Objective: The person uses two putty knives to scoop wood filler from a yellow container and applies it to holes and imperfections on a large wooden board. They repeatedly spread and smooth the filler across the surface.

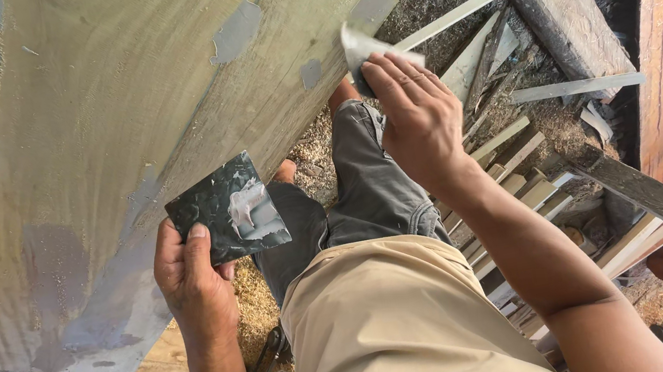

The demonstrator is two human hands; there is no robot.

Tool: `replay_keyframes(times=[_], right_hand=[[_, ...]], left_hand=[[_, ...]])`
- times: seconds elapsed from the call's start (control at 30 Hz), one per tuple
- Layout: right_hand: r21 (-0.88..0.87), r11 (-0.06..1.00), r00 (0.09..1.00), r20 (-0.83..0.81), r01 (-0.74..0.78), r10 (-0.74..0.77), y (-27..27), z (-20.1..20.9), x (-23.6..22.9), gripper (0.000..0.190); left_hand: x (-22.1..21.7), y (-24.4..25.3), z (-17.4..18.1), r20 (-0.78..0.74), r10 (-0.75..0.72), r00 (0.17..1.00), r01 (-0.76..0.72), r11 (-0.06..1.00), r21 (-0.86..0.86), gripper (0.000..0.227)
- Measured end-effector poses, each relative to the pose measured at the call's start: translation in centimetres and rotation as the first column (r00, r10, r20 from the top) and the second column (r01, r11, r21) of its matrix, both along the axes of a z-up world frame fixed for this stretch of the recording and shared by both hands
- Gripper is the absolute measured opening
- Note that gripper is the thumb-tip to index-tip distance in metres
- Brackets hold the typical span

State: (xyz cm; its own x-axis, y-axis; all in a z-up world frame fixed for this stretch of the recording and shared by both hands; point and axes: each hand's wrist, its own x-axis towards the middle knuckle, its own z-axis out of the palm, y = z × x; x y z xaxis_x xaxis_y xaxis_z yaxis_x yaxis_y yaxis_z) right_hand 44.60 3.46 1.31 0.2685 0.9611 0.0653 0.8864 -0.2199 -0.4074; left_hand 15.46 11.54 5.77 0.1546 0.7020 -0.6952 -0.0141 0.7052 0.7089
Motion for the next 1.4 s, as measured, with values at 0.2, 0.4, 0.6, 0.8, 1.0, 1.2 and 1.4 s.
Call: replay_keyframes(times=[0.2, 0.4, 0.6, 0.8, 1.0, 1.2, 1.4], right_hand=[[0.132, 0.988, 0.995, 0.052, 0.080, -0.087, 1.9, -1.5, 2.6, 0.037], [0.057, 0.998, 0.998, 0.068, -0.011, 0.007, 2.2, -1.8, 0.3, 0.035], [0.088, 0.996, 0.995, -0.100, 0.025, -0.016, 2.7, 0.2, 1.4, 0.040], [0.129, 0.991, 0.996, 0.089, -0.029, 0.017, 5.9, -3.4, 2.2, 0.042], [0.060, 0.992, 0.994, 0.011, -0.111, 0.111, 5.3, -3.3, -0.5, 0.045], [0.101, 0.994, 0.998, -0.040, -0.039, 0.043, 6.1, -2.7, 0.9, 0.042], [0.125, 0.987, 0.992, 0.092, -0.098, 0.087, 8.6, -5.9, 0.8, 0.040]], left_hand=[[-0.2, 0.2, 0.7, -0.065, 0.019, 0.998, -0.019, 1.000, -0.011, 0.010], [0.0, 0.3, 0.0, -0.008, 0.039, 0.999, -0.039, 0.999, 0.019, 0.011], [-0.3, 0.3, -0.3, -0.012, 0.077, 0.997, -0.077, 0.997, 0.009, 0.014], [-1.1, -0.4, -0.3, -0.056, 0.089, 0.994, -0.089, 0.996, 0.002, 0.013], [-1.6, -0.8, -0.4, -0.009, 0.104, 0.995, -0.104, 0.994, 0.019, 0.008], [-1.8, -0.3, -0.3, -0.004, 0.147, 0.989, -0.147, 0.989, 0.022, 0.011], [-1.6, 0.0, -0.9, -0.024, 0.181, 0.983, -0.181, 0.984, 0.001, 0.014]])
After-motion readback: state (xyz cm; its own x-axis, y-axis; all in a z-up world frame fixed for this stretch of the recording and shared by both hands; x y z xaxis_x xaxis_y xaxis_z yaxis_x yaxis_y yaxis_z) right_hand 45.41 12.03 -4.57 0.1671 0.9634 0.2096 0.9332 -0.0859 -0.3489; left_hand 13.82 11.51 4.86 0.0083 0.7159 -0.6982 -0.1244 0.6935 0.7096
